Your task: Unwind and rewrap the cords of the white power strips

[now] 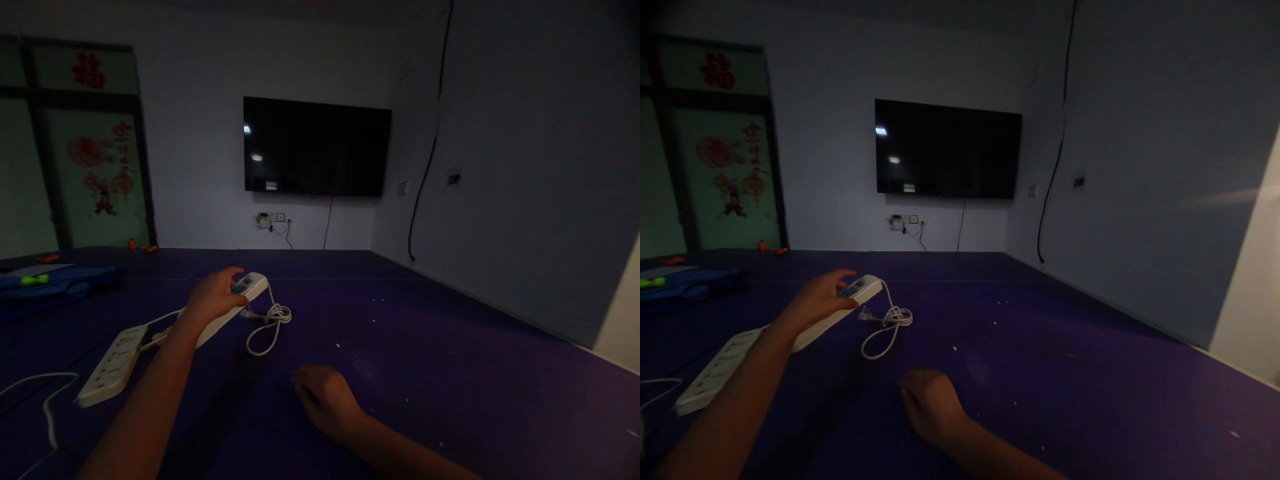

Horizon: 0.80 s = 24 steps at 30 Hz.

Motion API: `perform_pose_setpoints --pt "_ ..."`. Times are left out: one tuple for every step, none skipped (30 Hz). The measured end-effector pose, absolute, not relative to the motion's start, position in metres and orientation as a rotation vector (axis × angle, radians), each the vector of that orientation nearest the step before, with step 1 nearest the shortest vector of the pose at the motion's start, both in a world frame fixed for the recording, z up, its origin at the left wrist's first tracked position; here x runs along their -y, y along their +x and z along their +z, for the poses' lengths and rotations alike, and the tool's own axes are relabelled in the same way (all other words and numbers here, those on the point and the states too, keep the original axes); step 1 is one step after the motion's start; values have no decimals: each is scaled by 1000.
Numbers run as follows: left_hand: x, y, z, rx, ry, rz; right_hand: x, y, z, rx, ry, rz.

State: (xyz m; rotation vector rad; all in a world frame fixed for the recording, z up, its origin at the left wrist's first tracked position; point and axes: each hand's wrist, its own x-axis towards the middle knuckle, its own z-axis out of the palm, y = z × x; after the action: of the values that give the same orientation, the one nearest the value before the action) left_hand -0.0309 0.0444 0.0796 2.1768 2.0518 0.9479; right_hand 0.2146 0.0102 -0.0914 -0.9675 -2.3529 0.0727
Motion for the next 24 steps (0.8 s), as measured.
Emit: perform_pose_setpoints --pt "-41 -25 81 -2044 2183 957 -12 216 -92 2254 -991 70" --pt "-39 -21 82 -2029 2186 966 -15 217 -93 2159 -1018 61" --pt "-37 -17 83 -2008 2185 979 -18 219 -93 2078 -1052 46" --pt "-35 -14 83 -1981 2181 992 -22 221 -92 2014 -1092 29" --pt "-33 -11 84 -1945 2179 1009 -27 222 -91 1967 -1135 13" --pt "-31 -9 85 -1899 2180 1026 -32 224 -89 1937 -1178 -2" --pt "-28 -6 86 -1846 2182 1043 -38 225 -86 1919 -1223 -15" --pt "-25 -3 87 -1789 2186 1062 -44 226 -82 1911 -1267 -27" --pt "-22 -1 88 -1731 2191 1082 -51 226 -78 1911 -1309 -34" --pt "-18 2 89 -1680 2193 1105 -56 226 -72 1918 -1351 -33" --pt "-15 5 91 -1639 2191 1133 -62 226 -65 1945 -1388 -11" --pt "-11 7 93 -1612 2188 1165 -67 225 -57 1993 -1417 37" --pt "-7 8 95 -1604 2183 1202 -72 225 -48 2056 -1439 104" --pt "-4 9 97 -1615 2178 1237 -76 227 -37 2115 -1455 172" --pt "-1 9 99 -1653 2172 1267 -80 229 -26 2154 -1463 208" --pt "1 9 100 -1715 2164 1287 -84 232 -14 2186 -1454 208" --pt "3 8 102 -1794 2161 1287 -88 237 -2 2208 -1426 212" --pt "2 7 102 -1888 2160 1265 -91 244 10 2240 -1397 233" --pt "1 6 101 -1984 2166 1218 -93 251 21 2281 -1368 272" --pt "-2 5 99 -2070 2178 1154 -95 258 31 2319 -1344 318" --pt "-6 4 96 -2144 2195 1078 -95 266 40 2370 -1307 407" --pt "-10 4 92 -2195 2218 998 -94 273 47 2413 -1240 629" --pt "-16 5 87 -2213 2245 924 -92 279 53 2406 -1175 813" --pt "-22 6 81 -2214 2269 849 -89 283 56 2369 -1108 962"
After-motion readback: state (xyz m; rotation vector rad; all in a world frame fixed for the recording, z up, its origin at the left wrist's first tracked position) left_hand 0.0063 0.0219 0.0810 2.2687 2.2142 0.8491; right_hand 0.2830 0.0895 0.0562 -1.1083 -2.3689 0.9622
